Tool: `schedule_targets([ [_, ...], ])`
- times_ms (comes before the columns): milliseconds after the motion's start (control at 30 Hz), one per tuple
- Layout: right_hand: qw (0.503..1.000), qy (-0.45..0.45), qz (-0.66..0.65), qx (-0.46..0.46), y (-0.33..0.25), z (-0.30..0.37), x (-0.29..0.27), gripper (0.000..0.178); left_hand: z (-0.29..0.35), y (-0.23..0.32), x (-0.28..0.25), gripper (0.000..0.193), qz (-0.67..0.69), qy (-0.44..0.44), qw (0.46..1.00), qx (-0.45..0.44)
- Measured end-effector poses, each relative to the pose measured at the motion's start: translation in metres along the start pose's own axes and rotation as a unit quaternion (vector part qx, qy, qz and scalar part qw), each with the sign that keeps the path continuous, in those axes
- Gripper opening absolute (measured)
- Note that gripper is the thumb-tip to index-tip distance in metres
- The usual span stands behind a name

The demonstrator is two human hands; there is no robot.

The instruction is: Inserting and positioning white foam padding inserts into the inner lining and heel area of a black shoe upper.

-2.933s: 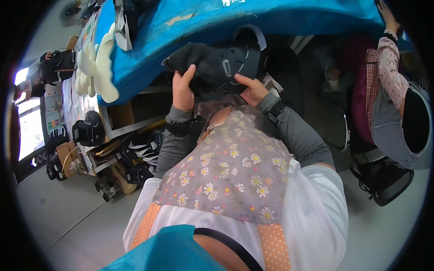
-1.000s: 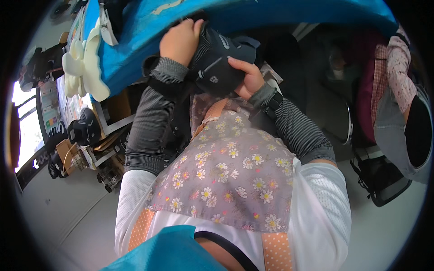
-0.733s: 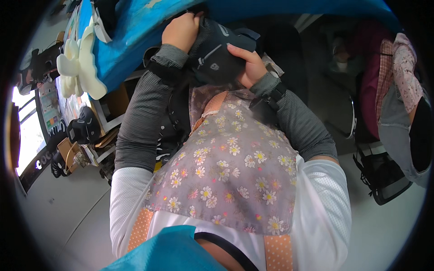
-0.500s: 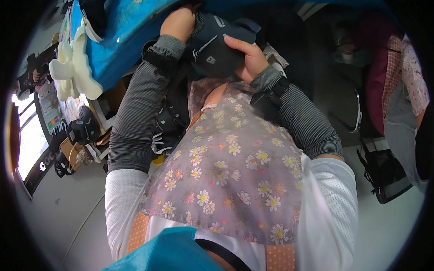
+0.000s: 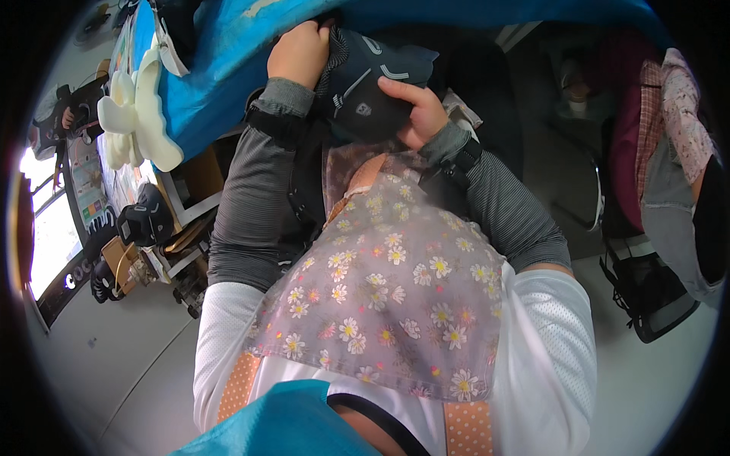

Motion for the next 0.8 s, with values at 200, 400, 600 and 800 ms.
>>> schedule_targets([
  [200,0.999,0.035,0.032,0.004,0.002,-0.012,-0.021,0.023,-0.004,-0.017,0.031,0.027,-0.023,-0.051,0.998,0.003],
  [400,0.997,0.024,0.074,-0.006,-0.005,-0.008,-0.014,0.022,-0.002,-0.04,0.063,0.02,-0.006,-0.024,0.995,0.093],
  [600,0.998,0.001,0.066,-0.001,-0.004,-0.01,-0.016,0.025,0.003,-0.023,0.041,0.018,-0.015,0.004,0.993,0.114],
  [800,0.998,0.023,0.062,-0.005,-0.011,-0.003,-0.018,0.023,0.013,-0.001,-0.006,0.038,0.032,0.03,0.997,-0.062],
])
Point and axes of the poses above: each hand's wrist, its own z-axis away from the middle knuckle, its own x-axis out of the palm, y = z × x, the point moved 10 cm from there along -z, towards the middle knuckle, and after that the axes turned 13 degrees about z, right-handed, at the moved point
